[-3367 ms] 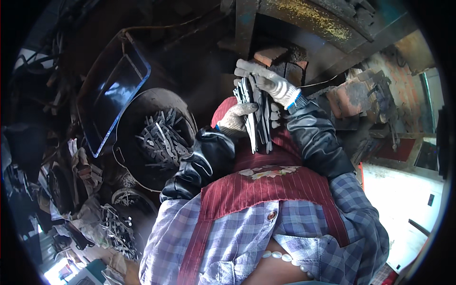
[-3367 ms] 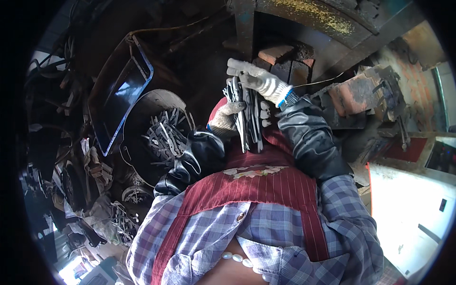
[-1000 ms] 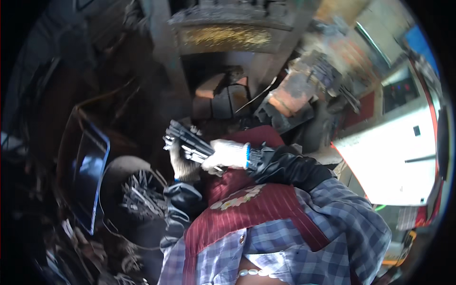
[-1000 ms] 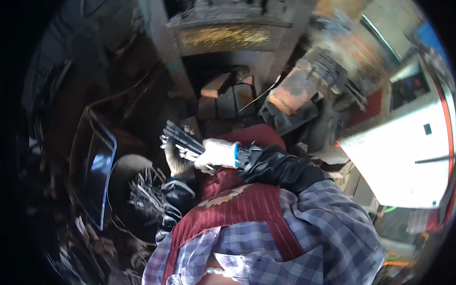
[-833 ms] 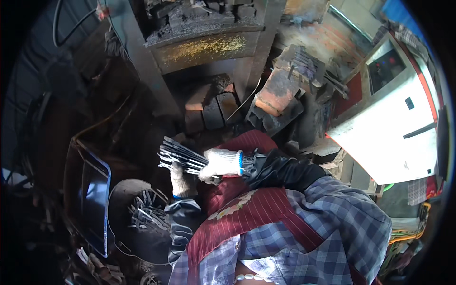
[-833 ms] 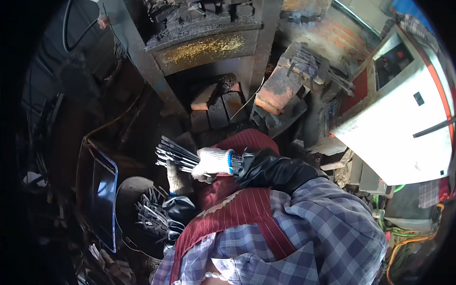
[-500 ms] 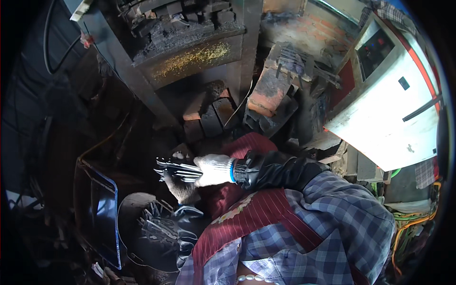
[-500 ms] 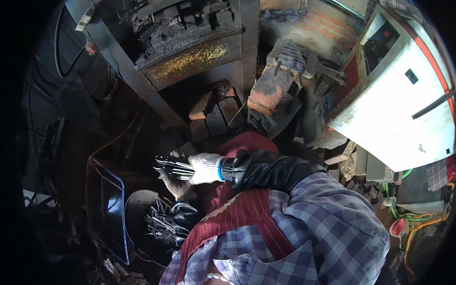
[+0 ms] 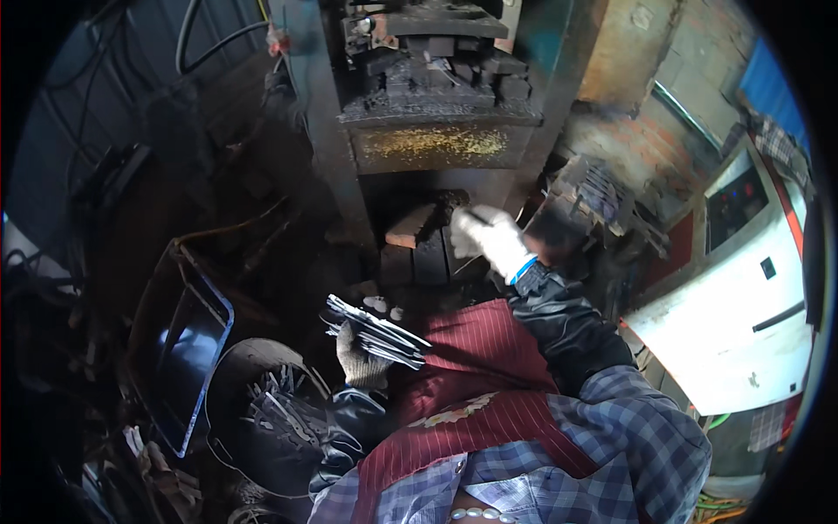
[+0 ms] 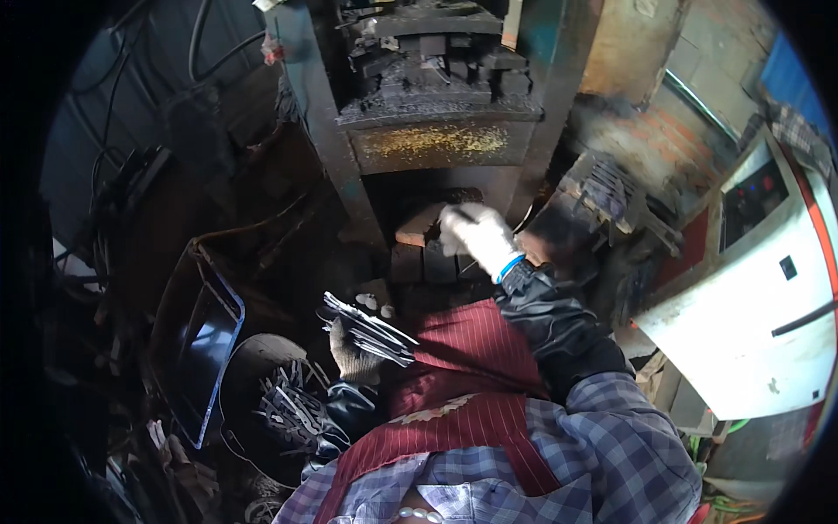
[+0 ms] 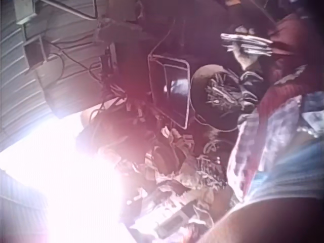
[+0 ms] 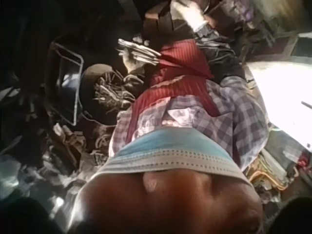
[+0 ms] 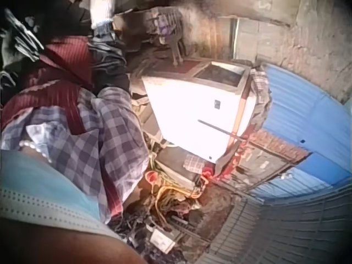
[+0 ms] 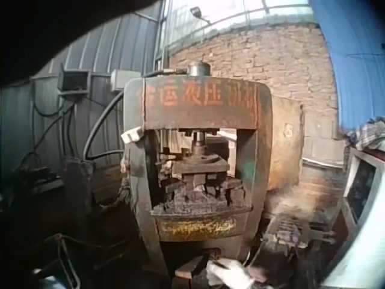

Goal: Manually placing small metal components into a press machine for processing.

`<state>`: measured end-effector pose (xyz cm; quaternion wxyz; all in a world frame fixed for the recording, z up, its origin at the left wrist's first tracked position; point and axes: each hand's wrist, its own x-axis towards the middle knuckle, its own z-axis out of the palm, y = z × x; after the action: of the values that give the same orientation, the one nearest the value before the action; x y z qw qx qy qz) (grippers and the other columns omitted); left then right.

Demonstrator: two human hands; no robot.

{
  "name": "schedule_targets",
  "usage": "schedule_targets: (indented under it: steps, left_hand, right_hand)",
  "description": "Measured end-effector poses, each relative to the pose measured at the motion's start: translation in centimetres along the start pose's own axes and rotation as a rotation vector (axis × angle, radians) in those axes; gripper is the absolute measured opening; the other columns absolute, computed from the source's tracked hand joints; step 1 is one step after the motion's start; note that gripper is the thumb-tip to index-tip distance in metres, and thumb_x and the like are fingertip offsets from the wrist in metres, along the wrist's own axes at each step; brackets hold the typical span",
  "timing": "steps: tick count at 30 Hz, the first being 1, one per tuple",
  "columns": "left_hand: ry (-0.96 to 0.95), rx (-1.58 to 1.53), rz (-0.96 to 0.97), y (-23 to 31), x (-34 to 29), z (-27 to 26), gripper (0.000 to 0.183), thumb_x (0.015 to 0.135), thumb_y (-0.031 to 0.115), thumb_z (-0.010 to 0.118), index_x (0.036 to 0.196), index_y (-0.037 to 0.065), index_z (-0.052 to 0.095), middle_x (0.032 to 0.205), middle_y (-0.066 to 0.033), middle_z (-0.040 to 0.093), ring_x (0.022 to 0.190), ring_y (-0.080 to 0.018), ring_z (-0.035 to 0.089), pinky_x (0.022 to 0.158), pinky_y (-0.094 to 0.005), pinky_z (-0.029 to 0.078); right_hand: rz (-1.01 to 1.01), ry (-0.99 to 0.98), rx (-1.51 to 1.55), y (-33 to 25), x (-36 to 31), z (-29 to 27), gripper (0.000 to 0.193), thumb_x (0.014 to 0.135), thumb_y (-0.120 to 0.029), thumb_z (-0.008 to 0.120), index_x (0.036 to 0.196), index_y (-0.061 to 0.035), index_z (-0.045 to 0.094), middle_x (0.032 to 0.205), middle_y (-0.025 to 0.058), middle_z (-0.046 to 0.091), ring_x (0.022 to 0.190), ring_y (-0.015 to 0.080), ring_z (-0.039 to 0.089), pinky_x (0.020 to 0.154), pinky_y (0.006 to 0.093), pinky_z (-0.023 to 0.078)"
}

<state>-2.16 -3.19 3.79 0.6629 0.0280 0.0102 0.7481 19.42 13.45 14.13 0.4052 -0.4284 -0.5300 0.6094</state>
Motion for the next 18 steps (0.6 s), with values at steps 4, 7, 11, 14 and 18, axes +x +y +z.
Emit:
schedule_targets:
  steps: [4, 7, 11, 14, 18]
  left_hand:
    - [0.124, 0.004, -0.074, 0.1, -0.4, 0.6, 0.046, 0.083, 0.022, 0.068, 0.119, -0.004, 0.054, 0.108, -0.0178, 0.062, 0.104, -0.0342, 0.063, 0.096, -0.0505, 0.052]
    - [0.075, -0.007, -0.159, 0.3, -0.3, 0.2, 0.047, 0.083, 0.022, 0.066, 0.12, -0.005, 0.055, 0.106, -0.0196, 0.064, 0.098, -0.0364, 0.065, 0.092, -0.0482, 0.054]
    - [0.05, 0.033, -0.12, 0.4, -0.2, -0.6, 0.045, 0.086, 0.023, 0.066, 0.124, 0.001, 0.055, 0.112, -0.0209, 0.063, 0.106, -0.038, 0.063, 0.095, -0.0518, 0.052]
    - [0.08, -0.004, -0.139, 0.5, -0.3, -1.2, 0.051, 0.086, 0.022, 0.067, 0.127, -0.005, 0.051, 0.118, -0.0226, 0.062, 0.112, -0.0389, 0.061, 0.103, -0.0535, 0.047]
    - [0.031, -0.013, -0.105, 0.3, -0.1, -1.8, 0.053, 0.086, 0.025, 0.066, 0.126, -0.007, 0.051, 0.117, -0.0221, 0.062, 0.108, -0.0359, 0.062, 0.1, -0.0489, 0.049]
  right_hand:
    - [-0.168, 0.255, 0.151, -5.0, 7.5, -1.3, 0.033, 0.094, -0.031, 0.065, 0.105, -0.0002, 0.062, 0.089, 0.0094, 0.067, 0.077, 0.0216, 0.067, 0.068, 0.035, 0.058]
    - [-0.163, 0.294, 0.336, -8.3, 13.2, -1.3, 0.046, 0.093, -0.042, 0.066, 0.108, 0.0006, 0.059, 0.098, 0.0129, 0.066, 0.085, 0.0265, 0.066, 0.073, 0.0422, 0.057]
    - [-0.043, 0.018, 0.568, -10.6, 18.8, -2.0, 0.044, 0.091, -0.041, 0.067, 0.094, 0.0031, 0.061, 0.082, 0.0143, 0.066, 0.076, 0.0282, 0.066, 0.068, 0.0401, 0.056]
    - [-1.011, 0.24, -0.997, -10.0, 20.6, -2.6, 0.024, 0.095, -0.024, 0.06, 0.092, -0.0006, 0.061, 0.077, 0.014, 0.065, 0.073, 0.0319, 0.066, 0.068, 0.039, 0.055]
    - [-1.332, 0.149, -2.385, -10.8, 18.8, -4.7, 0.025, 0.095, -0.014, 0.048, 0.115, -0.0031, 0.059, 0.109, 0.0092, 0.062, 0.106, 0.023, 0.058, 0.092, 0.0303, 0.046]
